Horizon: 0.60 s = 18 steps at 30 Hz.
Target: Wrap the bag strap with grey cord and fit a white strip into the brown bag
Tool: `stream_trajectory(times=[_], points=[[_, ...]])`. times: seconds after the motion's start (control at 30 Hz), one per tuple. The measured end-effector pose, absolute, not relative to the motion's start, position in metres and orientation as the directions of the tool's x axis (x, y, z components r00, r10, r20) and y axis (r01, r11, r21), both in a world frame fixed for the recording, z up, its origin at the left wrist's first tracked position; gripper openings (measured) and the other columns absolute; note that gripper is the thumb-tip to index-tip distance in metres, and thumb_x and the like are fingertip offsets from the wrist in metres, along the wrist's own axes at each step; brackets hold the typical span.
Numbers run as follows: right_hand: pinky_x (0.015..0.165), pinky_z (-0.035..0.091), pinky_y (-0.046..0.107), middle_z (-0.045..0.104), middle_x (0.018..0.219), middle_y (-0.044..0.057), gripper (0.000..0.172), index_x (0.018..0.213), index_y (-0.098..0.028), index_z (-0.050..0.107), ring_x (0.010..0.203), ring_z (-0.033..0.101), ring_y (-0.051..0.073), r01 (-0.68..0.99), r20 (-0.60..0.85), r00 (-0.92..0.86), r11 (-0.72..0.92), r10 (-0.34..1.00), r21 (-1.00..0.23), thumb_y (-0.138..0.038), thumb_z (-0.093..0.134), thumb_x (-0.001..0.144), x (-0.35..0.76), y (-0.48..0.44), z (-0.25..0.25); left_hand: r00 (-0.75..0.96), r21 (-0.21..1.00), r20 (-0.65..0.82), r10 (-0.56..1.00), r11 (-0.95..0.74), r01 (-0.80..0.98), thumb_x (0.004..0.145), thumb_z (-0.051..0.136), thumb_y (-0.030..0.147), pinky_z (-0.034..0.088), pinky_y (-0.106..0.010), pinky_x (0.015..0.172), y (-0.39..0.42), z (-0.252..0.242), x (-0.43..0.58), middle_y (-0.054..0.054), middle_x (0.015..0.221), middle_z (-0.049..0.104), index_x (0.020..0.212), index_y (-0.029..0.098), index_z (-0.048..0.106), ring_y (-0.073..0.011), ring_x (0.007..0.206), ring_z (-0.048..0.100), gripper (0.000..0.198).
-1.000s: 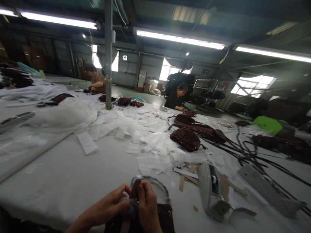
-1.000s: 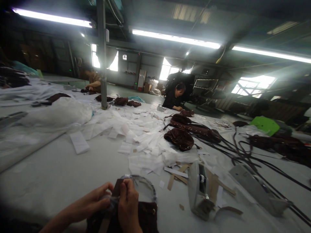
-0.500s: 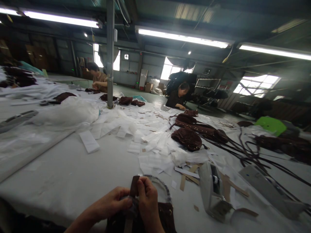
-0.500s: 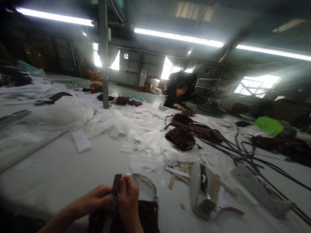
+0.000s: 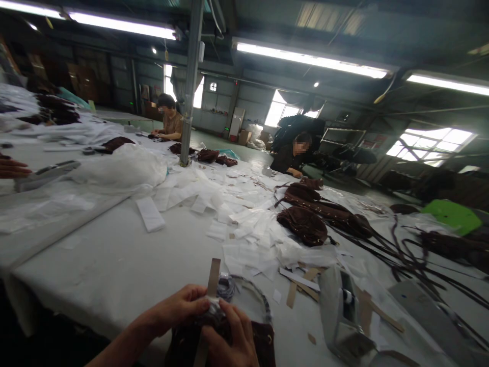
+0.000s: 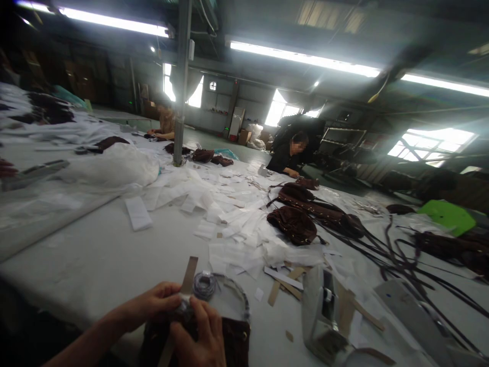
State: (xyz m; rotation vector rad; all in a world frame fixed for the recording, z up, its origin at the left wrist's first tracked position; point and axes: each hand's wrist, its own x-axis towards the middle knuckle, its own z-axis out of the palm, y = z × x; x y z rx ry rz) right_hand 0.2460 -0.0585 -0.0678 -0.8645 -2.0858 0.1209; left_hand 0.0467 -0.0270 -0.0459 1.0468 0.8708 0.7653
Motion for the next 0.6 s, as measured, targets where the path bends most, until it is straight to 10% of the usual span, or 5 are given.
stream_trajectory(times=[0.6], points=[[0.076,0.056,0.029,0.073,0.09,0.006,0.019,0.088,-0.025,0.074,0.081,0.069,0.02,0.345,0.52,0.038,0.477,0.854,-0.808,-0.033,0.057,0.088,0.223,-0.058,-0.073,0.543,0.995,-0.098,0.834,0.079,0.058,0.08,0.062,0.043,0.038,-0.023,0.061,-0.031,-0.021,0.055,0.001,0.073,0.061,0.089,0.015,0.072,-0.0147,0.065,0.047,0.031]])
